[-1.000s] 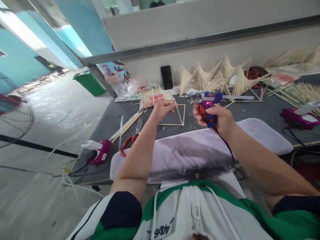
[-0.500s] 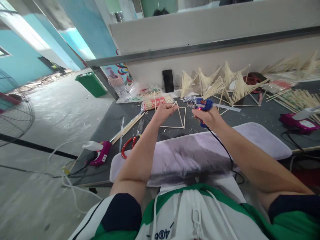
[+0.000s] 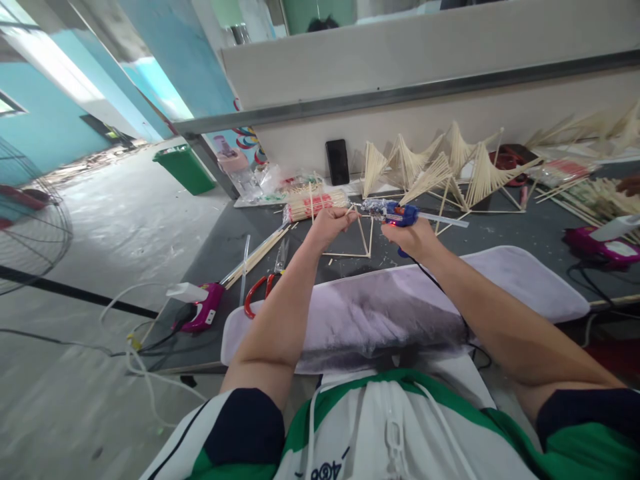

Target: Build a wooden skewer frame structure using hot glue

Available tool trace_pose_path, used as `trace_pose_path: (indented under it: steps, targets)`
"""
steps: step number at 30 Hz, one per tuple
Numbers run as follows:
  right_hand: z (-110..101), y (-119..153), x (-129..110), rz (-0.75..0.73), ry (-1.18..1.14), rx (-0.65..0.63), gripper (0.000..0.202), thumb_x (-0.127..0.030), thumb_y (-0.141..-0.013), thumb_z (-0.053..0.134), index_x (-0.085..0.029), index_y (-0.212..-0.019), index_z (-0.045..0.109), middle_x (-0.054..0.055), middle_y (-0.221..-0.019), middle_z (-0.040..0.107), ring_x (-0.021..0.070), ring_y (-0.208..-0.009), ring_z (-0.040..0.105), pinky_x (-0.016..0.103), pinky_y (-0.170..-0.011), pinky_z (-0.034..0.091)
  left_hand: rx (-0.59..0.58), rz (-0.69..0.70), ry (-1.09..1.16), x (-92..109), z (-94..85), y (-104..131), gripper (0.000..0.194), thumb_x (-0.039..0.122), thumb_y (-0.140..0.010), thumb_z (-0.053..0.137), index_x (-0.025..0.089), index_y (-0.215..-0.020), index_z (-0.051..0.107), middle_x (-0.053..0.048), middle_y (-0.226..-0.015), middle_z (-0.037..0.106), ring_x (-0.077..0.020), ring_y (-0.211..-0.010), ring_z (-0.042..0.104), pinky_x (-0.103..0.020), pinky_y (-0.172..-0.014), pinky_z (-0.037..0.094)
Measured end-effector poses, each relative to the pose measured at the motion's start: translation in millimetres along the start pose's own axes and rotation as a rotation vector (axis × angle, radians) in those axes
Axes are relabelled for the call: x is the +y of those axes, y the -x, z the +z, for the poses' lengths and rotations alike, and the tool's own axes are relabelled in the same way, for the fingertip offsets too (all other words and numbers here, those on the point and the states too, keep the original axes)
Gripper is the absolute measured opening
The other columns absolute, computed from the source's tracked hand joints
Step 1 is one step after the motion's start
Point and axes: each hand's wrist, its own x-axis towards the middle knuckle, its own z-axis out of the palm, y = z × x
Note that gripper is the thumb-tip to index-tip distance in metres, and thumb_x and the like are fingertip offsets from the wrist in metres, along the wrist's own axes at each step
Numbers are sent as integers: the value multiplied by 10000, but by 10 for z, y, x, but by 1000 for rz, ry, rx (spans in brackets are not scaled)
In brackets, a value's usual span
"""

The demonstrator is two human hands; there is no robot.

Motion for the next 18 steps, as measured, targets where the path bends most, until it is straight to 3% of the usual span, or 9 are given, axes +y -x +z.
trace_pose_path:
  steps: [5,10,15,18]
  targets:
    - [42,-2,40,51,30,18,60,-213,-653,542,-225,-595,543,12,-569,544,217,-715,571,316,-649,464,10,-9,20,-8,5,1,401,533,-739,737,140,-810,775,29,-523,499,-70,-523,400,-215,-551,297]
    - [33,-3,92,87,30,-10,68,-254,-653,536,-224,-592,541,3,-560,527,200,-648,543,322,-618,444,16,11,24,2,10,0,429,548,-710,761,132,-623,705,17,-510,496,-73,-536,415,-215,-557,312]
    - [26,-34,68,84,27,-8,82,-260,-657,536,-229,-583,521,-6,-541,506,190,-629,525,321,-616,448,19,-26,11,26,9,14,416,546,-723,753,130,-734,749,30,-499,482,-61,-506,381,-214,-538,273]
    - [42,-42,41,53,38,-26,78,-242,-654,524,-235,-579,505,-3,-562,521,200,-661,538,336,-656,467,17,-24,23,43,12,20,418,545,-711,761,128,-702,739,26,-501,494,-64,-517,397,-215,-544,281]
